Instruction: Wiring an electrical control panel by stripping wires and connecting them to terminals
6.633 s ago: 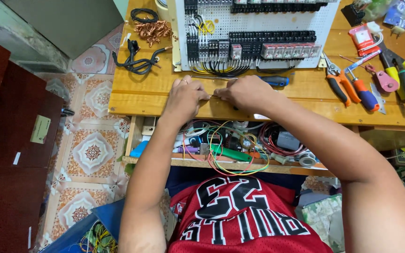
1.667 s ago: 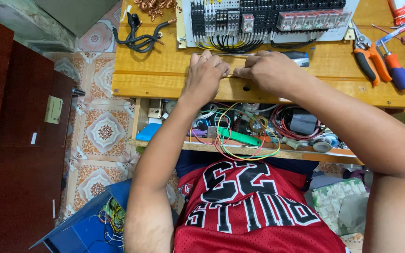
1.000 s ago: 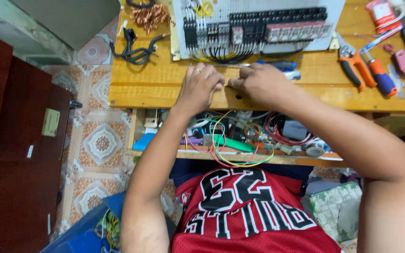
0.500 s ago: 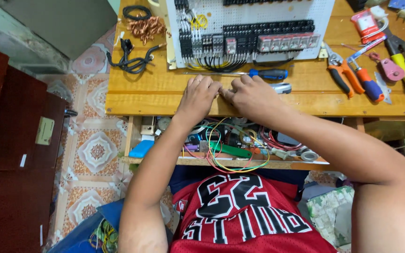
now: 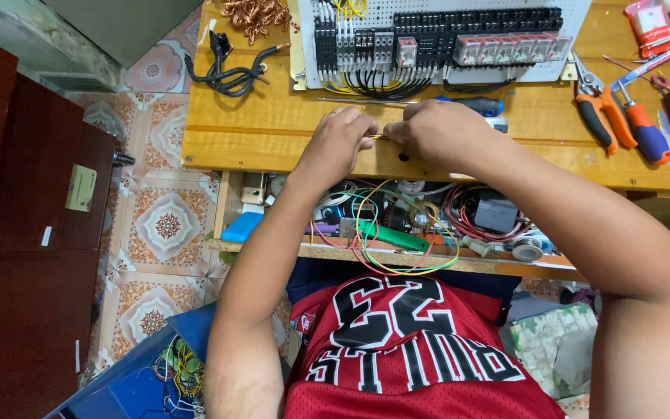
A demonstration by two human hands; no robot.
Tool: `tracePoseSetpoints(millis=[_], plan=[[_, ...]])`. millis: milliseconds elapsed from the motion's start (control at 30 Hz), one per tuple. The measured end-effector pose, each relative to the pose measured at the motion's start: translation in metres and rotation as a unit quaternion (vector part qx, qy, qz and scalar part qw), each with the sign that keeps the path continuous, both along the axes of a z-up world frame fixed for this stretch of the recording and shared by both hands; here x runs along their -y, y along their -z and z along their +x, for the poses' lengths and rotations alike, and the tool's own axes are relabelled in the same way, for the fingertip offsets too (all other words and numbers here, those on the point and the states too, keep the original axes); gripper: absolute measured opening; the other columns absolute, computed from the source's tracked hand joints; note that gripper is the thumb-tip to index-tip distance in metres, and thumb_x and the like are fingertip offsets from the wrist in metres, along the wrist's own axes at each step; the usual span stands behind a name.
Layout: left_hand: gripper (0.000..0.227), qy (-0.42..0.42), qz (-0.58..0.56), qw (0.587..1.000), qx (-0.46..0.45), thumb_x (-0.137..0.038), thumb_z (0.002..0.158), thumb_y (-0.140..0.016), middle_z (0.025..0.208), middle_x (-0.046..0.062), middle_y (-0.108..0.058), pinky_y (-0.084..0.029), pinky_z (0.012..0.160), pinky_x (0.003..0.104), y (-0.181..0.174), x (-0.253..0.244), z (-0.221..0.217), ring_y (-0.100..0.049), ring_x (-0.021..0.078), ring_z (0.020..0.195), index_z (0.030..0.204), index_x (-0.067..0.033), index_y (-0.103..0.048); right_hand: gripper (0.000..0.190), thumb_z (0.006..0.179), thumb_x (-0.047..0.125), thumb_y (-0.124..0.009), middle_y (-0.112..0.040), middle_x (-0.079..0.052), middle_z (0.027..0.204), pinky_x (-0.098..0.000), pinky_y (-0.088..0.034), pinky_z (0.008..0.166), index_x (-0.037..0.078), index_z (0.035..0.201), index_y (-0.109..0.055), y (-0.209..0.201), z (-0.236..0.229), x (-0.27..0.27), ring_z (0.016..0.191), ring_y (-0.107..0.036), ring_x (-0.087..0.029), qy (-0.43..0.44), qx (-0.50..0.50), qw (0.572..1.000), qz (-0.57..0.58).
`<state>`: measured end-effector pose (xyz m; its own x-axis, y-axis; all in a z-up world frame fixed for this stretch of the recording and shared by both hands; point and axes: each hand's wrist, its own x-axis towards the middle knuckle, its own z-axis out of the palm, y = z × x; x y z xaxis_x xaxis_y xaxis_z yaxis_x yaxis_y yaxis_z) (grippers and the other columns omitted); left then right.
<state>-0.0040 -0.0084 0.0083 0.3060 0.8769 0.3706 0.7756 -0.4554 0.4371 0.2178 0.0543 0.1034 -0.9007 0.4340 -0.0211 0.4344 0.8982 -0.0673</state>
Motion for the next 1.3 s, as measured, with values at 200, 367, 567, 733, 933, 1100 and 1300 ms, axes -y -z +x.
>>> tracePoseSetpoints(millis=[200,367,567,733,933,1100,1300], plan=[[0.009,-0.066,0.084,0.988,-0.113,-0.03,0.095,-0.065,0.086,0.0,-0.052,-0.045,0.079,0.04,0.018,-0.005,0.005,-0.057,0.0271,0.09,0.097,-0.0222,-0.06,0.017,0.094,0.028,-0.066,-0.073,-0.008,0.092,-0.0441,-0.06,0.062,0.021,0.101,-0.08,-0.003,-0.001,0.0,0.082,-0.073,-0.034,0.013,0.02,1.0,0.002],[0.01,-0.096,0.158,0.974,-0.131,-0.031,0.099,-0.055,0.079,-0.002,-0.047,-0.039,0.071,0.037,0.018,-0.007,0.008,-0.053,0.0231,0.083,0.09,-0.0259,-0.056,0.016,0.093,0.031,-0.066,-0.072,-0.006,0.091,-0.0419,-0.061,0.063,0.022,0.097,-0.08,0.009,0.0,-0.004,0.084,-0.073,-0.033,0.006,0.023,0.999,0.038],[0.011,-0.09,0.133,0.98,-0.115,-0.031,0.099,-0.055,0.079,-0.002,-0.048,-0.039,0.072,0.037,0.011,-0.006,0.009,-0.052,0.0226,0.085,0.091,-0.0268,-0.06,0.021,0.092,0.031,-0.068,-0.07,-0.006,0.091,-0.0406,-0.062,0.063,0.02,0.106,-0.079,0.027,0.001,0.003,0.085,-0.073,-0.031,0.02,0.008,0.998,0.066],[0.01,-0.091,0.115,0.983,-0.106,-0.03,0.099,-0.056,0.08,-0.003,-0.047,-0.037,0.072,0.036,0.008,-0.005,0.009,-0.051,0.0216,0.086,0.09,-0.0271,-0.06,0.025,0.089,0.029,-0.067,-0.07,-0.006,0.091,-0.0393,-0.06,0.064,0.021,0.11,-0.079,0.027,0.004,0.007,0.085,-0.072,-0.031,0.017,-0.009,0.996,0.09],[0.012,-0.089,0.101,0.986,-0.095,-0.032,0.1,-0.056,0.08,-0.004,-0.046,-0.036,0.073,0.036,0.014,-0.008,0.008,-0.05,0.0211,0.087,0.089,-0.0271,-0.059,0.029,0.087,0.031,-0.068,-0.07,-0.006,0.093,-0.0395,-0.06,0.067,0.022,0.112,-0.079,0.028,0.005,0.011,0.087,-0.072,-0.031,0.019,-0.016,0.993,0.115],[0.013,-0.088,0.116,0.984,-0.103,-0.032,0.1,-0.055,0.08,-0.004,-0.046,-0.036,0.073,0.035,0.015,-0.01,0.007,-0.049,0.021,0.087,0.088,-0.0275,-0.059,0.028,0.091,0.031,-0.064,-0.07,-0.003,0.094,-0.0347,-0.057,0.068,0.027,0.115,-0.079,0.029,0.01,0.017,0.086,-0.07,-0.026,0.022,-0.009,0.985,0.169],[0.013,-0.087,0.113,0.985,-0.092,-0.032,0.099,-0.056,0.08,-0.003,-0.046,-0.037,0.072,0.036,0.017,-0.01,0.007,-0.05,0.022,0.086,0.087,-0.0269,-0.06,0.03,0.093,0.031,-0.062,-0.068,-0.002,0.095,-0.0345,-0.054,0.068,0.029,0.118,-0.078,0.03,0.013,0.023,0.086,-0.069,-0.024,0.021,-0.024,0.981,0.189]])
